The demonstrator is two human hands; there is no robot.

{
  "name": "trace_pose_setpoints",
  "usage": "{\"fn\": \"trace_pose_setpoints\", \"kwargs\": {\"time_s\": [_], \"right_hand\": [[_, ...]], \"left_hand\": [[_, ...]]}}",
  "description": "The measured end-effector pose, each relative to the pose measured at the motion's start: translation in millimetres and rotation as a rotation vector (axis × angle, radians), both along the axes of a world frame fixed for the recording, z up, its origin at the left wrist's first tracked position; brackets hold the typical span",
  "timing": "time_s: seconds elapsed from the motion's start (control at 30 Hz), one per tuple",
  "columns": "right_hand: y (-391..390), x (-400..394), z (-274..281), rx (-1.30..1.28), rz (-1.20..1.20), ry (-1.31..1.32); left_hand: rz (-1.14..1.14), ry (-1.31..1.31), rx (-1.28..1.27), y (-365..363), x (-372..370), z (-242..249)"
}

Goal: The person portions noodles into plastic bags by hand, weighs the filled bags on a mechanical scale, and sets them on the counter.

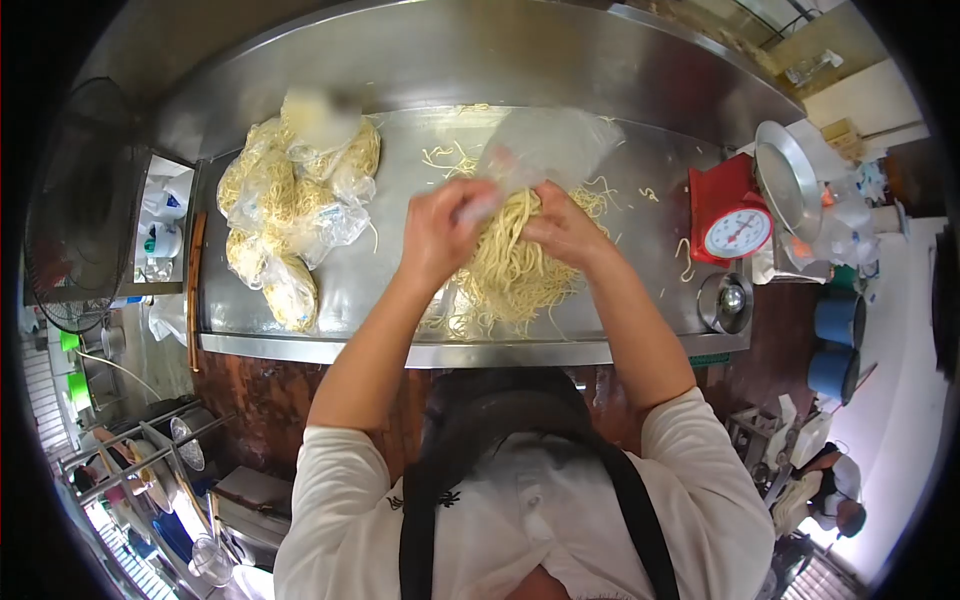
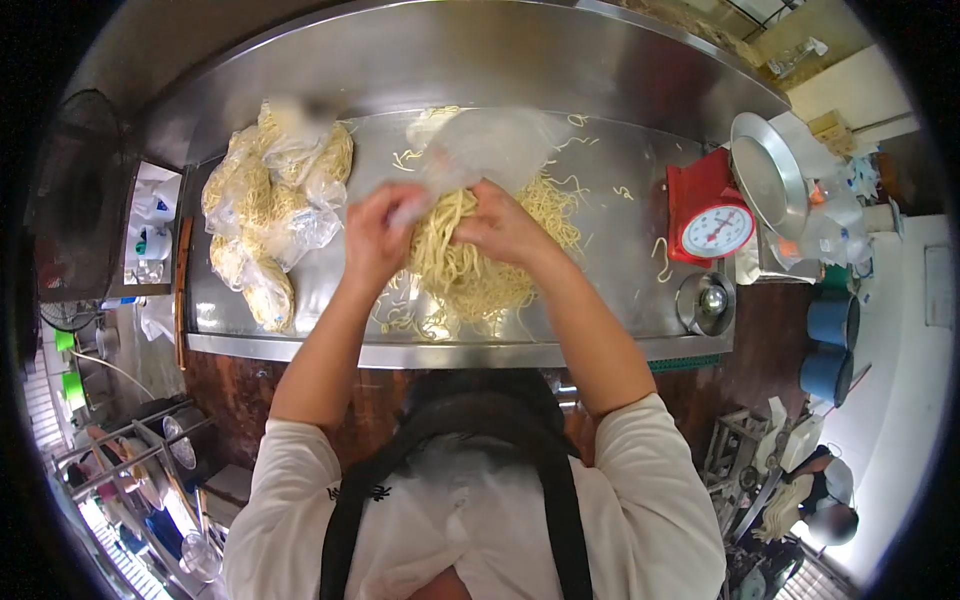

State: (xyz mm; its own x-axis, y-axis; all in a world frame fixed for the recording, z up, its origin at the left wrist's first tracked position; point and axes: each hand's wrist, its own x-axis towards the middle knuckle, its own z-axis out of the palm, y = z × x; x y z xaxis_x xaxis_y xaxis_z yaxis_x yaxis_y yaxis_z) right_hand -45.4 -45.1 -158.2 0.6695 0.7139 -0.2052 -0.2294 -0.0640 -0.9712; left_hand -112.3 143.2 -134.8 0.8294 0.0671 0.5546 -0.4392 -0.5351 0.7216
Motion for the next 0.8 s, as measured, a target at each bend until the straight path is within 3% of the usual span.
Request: {"fn": "trace_pose_setpoints", "kwargs": {"time_s": [0.03,0.13,0.17,0.27,0.3,0.4,0.5,0.6,0.7,0.8], "right_hand": [[12,-7,8,0.253,-0.065,-0.029],[63,-16,11,0.273,-0.543,0.441],[77,-12,-17,0.242,-0.504,0.379],[99,13,-140,-0.042,-0.101,-0.233],[85,13,-153,-0.179,-0.016,-0.417],[25,-13,-104,-0.663,0.218,-0.586],[15,-52,-151,-1.025,0.051,-1.046],[29,-52,-169,-0.928,0.078,-1.09],[40,-19,-221,-0.661,0.298,-0.755],[64,-4,-161,-0.46,0.362,-0.744]], "left_hand": [[-0.011,0.014,0.035,1,-18,-4],[0.042,0.058,0.04,-8,-57,-17],[0.098,0.071,0.117,-12,-60,-38],[0.27,0.442,0.071,11,-66,-125],[0.327,0.489,0.068,26,-62,-140],[0.491,0.618,0.04,53,-68,-176],[0.585,0.554,0.132,61,-67,-195],[0.528,0.537,-0.067,59,-57,-194],[0.479,0.549,-0.328,33,-52,-170],[0.367,0.581,-0.219,11,-62,-142]]}}
